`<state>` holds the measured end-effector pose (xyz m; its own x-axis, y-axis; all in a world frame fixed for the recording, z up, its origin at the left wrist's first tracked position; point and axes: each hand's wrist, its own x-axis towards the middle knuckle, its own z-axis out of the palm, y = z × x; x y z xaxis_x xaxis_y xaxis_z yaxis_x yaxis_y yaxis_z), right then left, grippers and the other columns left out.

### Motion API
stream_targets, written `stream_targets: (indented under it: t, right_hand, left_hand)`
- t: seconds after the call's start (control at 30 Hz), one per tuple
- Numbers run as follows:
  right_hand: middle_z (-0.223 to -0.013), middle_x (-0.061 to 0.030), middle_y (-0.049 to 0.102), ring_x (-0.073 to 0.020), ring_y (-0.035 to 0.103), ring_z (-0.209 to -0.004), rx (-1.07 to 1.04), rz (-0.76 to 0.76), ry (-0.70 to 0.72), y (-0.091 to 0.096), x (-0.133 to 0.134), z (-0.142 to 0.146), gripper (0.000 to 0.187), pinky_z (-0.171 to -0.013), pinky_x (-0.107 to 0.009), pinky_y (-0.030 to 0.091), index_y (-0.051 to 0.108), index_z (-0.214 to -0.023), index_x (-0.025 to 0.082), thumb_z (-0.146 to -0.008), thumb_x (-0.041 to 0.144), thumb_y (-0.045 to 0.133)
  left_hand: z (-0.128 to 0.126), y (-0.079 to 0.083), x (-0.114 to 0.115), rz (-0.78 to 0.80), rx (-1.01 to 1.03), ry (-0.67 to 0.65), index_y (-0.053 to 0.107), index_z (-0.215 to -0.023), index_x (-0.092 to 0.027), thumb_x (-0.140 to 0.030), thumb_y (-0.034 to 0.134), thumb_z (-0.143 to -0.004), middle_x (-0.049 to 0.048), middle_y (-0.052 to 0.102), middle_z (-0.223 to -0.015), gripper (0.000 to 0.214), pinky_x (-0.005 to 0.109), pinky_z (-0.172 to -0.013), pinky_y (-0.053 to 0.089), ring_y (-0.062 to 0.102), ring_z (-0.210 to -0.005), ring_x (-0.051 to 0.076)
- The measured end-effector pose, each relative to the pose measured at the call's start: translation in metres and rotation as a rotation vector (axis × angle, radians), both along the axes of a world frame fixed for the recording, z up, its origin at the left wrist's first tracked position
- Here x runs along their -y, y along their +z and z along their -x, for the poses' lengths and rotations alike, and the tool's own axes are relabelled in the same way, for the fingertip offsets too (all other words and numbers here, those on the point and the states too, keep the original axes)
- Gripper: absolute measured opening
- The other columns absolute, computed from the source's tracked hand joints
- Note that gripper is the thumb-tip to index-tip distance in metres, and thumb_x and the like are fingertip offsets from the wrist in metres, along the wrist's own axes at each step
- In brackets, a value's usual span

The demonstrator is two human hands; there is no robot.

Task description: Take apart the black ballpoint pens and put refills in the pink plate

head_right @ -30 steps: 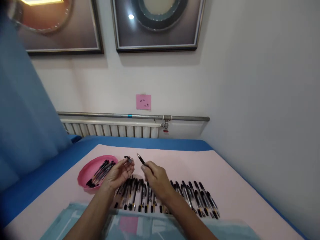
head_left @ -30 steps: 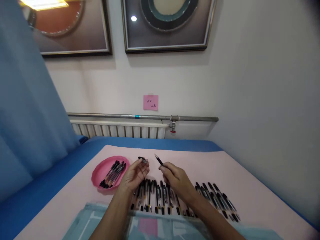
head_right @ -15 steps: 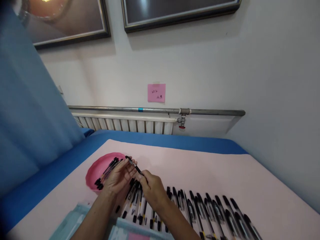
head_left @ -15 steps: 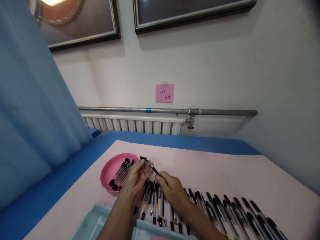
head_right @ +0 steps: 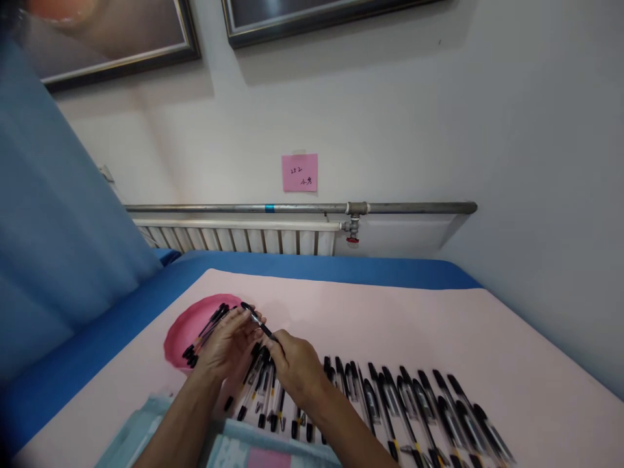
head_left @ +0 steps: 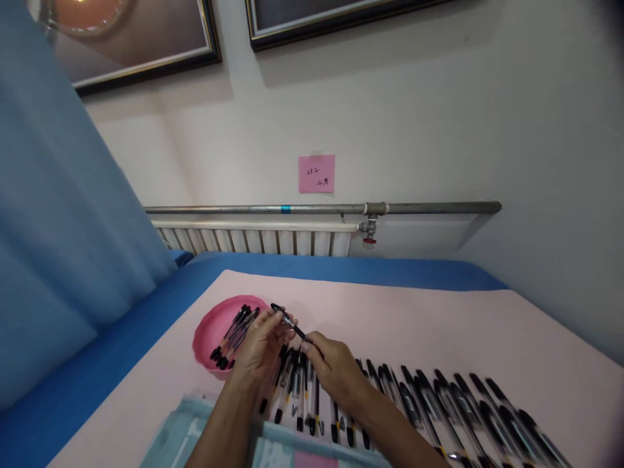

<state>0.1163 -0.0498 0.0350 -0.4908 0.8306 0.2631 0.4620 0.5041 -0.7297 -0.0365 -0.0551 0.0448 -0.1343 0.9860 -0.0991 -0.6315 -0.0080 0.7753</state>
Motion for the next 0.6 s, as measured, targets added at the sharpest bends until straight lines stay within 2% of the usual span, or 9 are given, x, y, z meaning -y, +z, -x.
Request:
stream_targets:
  t: [0.13, 0.23, 0.37, 0.6]
  right_hand:
    - [-0.069, -0.0014, 0.059, -0.0128, 0.052, -0.061, -0.004, -0.006, -0.011, -0.003, 0.000, 0.001, 0.027, -0.058, -0.021, 0.036, 0.054, -0.079, 0.019, -0.088, 0.034, 0.033]
    - [-0.068, -0.0020, 0.059, -0.0134, 0.053, -0.061, -0.004, -0.003, -0.034, -0.006, 0.000, 0.002, 0.026, -0.058, -0.022, 0.036, 0.053, -0.079, 0.019, -0.088, 0.033, 0.033]
    - [-0.062, -0.0010, 0.056, -0.0128, 0.050, -0.056, 0.005, -0.005, -0.073, -0.012, -0.002, 0.003, 0.024, -0.055, -0.022, 0.035, 0.050, -0.074, 0.019, -0.086, 0.031, 0.033]
    - [-0.059, -0.0003, 0.054, -0.0120, 0.049, -0.054, -0.029, -0.023, -0.084, -0.013, 0.000, 0.002, 0.023, -0.053, -0.021, 0.035, 0.047, -0.069, 0.019, -0.085, 0.030, 0.035]
  left_hand:
    - [-0.009, 0.000, 0.004, 0.022, -0.129, -0.018, 0.059, -0.074, -0.014, -0.025, 0.073, -0.060, 0.0004, 0.061, -0.066, 0.023, 0.023, -0.058, 0.045, 0.058, -0.061, 0.011]
    - [-0.017, -0.006, 0.004, -0.005, -0.130, -0.034, 0.057, -0.070, -0.014, -0.027, 0.072, -0.060, -0.0016, 0.057, -0.063, 0.022, 0.023, -0.058, 0.044, 0.054, -0.057, 0.009]
    - [-0.026, -0.015, 0.003, 0.015, -0.169, 0.013, 0.054, -0.066, -0.014, -0.028, 0.073, -0.058, -0.0020, 0.056, -0.062, 0.025, 0.022, -0.058, 0.042, 0.053, -0.056, 0.009]
    - [-0.032, -0.022, 0.003, 0.019, -0.171, 0.027, 0.054, -0.067, -0.015, -0.030, 0.072, -0.059, -0.0028, 0.054, -0.061, 0.025, 0.020, -0.056, 0.039, 0.049, -0.055, 0.007]
